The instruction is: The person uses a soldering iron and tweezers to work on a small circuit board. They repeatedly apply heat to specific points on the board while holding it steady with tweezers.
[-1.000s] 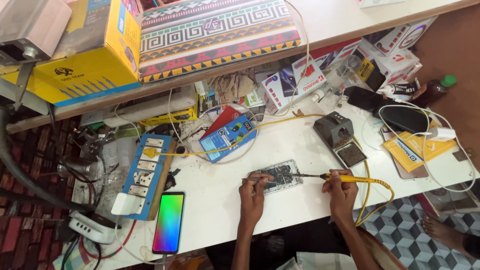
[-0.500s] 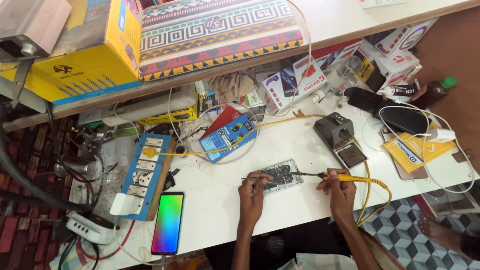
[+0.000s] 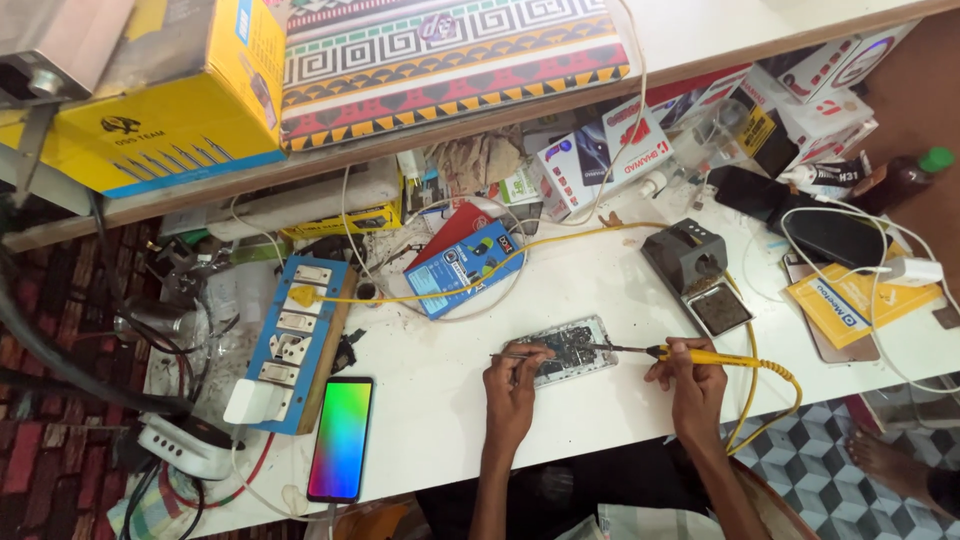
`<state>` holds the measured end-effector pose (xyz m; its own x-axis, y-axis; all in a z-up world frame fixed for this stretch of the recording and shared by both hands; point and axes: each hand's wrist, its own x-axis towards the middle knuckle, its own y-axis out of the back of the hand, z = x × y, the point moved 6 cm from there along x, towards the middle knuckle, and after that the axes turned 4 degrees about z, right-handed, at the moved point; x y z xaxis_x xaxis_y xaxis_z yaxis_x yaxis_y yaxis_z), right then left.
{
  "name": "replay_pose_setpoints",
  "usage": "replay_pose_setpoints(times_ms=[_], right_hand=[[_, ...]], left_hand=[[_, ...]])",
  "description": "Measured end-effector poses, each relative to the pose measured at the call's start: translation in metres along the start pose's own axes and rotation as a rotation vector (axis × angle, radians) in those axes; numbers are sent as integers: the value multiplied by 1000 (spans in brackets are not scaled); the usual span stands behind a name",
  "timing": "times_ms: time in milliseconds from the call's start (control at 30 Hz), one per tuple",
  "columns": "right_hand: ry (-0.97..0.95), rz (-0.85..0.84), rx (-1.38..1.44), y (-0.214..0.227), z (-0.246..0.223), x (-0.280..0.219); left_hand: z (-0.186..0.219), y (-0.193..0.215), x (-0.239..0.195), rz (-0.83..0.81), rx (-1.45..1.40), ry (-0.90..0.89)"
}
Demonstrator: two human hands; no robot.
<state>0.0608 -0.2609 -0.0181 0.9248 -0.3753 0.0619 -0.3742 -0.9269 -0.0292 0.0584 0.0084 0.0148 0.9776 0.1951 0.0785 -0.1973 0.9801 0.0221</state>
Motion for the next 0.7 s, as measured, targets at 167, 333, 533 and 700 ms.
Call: replay_pose_setpoints(times_ms=[167,333,533,700], right_hand=[[17,0,24,-1,-3,-1],[7,-6,13,-1,0,-5],[18,-16,-14,1,1,-5],[16,-3,57,1,1,-2]], left_hand=[[1,0,3,-15,-53,-66],[-12,1,-3,5,10,97],[-4,1,-3,2,-26,6],[-9,0,-2,17,-12,99]])
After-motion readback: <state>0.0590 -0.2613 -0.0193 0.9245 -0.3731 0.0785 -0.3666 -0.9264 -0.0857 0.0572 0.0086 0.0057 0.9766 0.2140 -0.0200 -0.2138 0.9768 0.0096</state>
